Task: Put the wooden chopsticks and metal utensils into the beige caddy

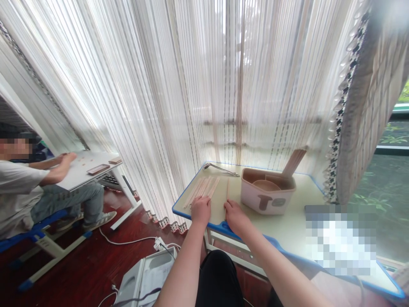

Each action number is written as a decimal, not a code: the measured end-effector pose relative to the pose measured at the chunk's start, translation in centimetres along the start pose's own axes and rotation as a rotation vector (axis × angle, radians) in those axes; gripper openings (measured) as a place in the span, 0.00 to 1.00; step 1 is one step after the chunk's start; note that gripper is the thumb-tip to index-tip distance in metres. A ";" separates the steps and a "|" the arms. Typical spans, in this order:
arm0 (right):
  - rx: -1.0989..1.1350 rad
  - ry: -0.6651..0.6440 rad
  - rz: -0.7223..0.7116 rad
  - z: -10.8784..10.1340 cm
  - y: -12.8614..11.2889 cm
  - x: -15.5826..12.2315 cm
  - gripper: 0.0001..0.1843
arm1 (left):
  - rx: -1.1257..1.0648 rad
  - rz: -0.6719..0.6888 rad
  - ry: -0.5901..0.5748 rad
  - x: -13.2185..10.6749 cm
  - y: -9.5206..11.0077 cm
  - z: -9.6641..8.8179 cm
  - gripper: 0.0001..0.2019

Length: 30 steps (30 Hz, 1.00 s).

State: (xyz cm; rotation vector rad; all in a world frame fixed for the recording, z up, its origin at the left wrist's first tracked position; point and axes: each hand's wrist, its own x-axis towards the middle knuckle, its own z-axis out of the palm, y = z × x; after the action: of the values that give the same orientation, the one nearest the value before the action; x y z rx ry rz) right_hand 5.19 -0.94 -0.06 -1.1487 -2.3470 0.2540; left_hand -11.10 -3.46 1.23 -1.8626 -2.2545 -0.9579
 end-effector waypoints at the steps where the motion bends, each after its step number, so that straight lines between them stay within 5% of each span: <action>1: 0.007 0.006 -0.013 -0.2 -0.1 -0.6 0.17 | 0.003 0.009 -0.001 0.0 0.0 -0.1 0.13; 12: 0.176 0.023 -0.087 -1.4 0.0 -2.4 0.13 | 0.144 0.048 -0.004 -0.2 -0.2 0.6 0.13; 30: 0.536 0.127 0.006 -1.9 1.0 -2.3 0.15 | 0.263 -0.044 0.125 -0.4 -0.1 1.4 0.13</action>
State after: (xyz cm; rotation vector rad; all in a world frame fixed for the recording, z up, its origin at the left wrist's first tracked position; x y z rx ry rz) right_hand 8.03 -2.22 0.34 -0.8758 -1.9874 0.7376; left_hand -10.59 -3.12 -0.10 -1.6062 -2.2303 -0.7190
